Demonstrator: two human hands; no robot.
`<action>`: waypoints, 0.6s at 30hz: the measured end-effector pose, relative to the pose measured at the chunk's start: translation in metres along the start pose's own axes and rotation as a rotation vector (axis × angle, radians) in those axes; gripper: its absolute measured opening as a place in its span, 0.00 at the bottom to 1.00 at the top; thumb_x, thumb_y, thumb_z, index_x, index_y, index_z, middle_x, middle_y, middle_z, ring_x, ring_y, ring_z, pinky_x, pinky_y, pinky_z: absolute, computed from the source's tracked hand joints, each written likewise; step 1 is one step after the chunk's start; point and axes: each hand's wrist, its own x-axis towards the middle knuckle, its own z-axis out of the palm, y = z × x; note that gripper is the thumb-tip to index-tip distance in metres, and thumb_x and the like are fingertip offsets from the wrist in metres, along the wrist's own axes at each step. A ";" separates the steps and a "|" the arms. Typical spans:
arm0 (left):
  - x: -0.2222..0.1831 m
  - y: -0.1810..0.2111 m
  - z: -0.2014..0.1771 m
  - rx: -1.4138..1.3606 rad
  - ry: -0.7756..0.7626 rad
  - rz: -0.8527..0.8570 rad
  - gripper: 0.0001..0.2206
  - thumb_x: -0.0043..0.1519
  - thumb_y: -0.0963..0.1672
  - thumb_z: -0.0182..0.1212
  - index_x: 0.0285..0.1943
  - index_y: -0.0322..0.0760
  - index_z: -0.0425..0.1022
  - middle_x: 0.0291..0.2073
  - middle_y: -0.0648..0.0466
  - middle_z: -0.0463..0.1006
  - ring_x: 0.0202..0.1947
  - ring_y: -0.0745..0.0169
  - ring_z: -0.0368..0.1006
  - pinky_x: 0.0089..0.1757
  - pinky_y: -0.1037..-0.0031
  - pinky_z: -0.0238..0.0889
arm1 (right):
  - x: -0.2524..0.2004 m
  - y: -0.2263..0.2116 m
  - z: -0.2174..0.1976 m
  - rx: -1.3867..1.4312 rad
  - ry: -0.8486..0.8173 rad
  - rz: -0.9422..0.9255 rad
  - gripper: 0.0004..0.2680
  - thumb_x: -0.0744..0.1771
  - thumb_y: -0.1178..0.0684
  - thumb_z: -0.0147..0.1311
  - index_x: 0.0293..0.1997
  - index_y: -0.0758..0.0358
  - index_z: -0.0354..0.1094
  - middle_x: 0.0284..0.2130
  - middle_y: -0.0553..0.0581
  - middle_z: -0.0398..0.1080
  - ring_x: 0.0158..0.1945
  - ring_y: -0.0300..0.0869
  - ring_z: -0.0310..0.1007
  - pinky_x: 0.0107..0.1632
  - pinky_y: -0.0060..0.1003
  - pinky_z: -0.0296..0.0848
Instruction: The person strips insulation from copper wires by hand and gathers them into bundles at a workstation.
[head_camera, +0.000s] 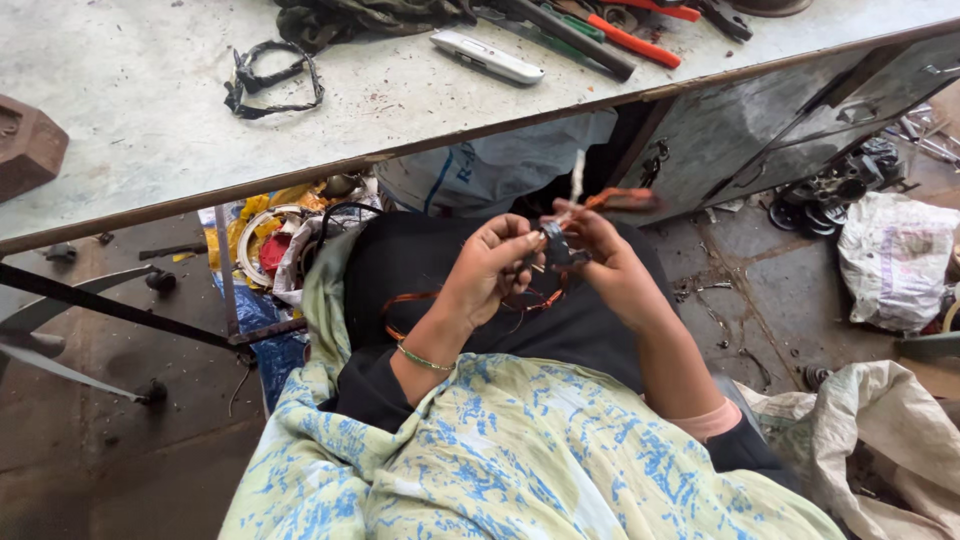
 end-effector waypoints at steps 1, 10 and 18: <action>-0.001 0.000 0.001 0.036 -0.020 -0.014 0.05 0.66 0.42 0.63 0.43 0.40 0.70 0.28 0.56 0.79 0.20 0.77 0.70 0.22 0.86 0.61 | -0.002 -0.002 0.002 0.023 -0.006 -0.054 0.24 0.69 0.61 0.54 0.75 0.61 0.51 0.65 0.60 0.66 0.66 0.43 0.67 0.66 0.40 0.68; 0.005 -0.003 0.010 0.116 -0.093 -0.138 0.06 0.66 0.43 0.62 0.44 0.37 0.70 0.29 0.53 0.81 0.18 0.77 0.69 0.21 0.85 0.61 | -0.006 0.014 -0.018 0.565 -0.085 -0.099 0.09 0.69 0.63 0.60 0.54 0.68 0.67 0.51 0.60 0.71 0.57 0.46 0.74 0.57 0.43 0.76; 0.005 -0.002 -0.003 0.488 -0.251 0.040 0.14 0.66 0.42 0.63 0.59 0.29 0.78 0.36 0.55 0.79 0.34 0.77 0.73 0.35 0.82 0.68 | -0.003 0.008 -0.029 0.310 0.278 -0.003 0.08 0.67 0.62 0.61 0.48 0.67 0.67 0.31 0.54 0.72 0.31 0.37 0.72 0.35 0.31 0.72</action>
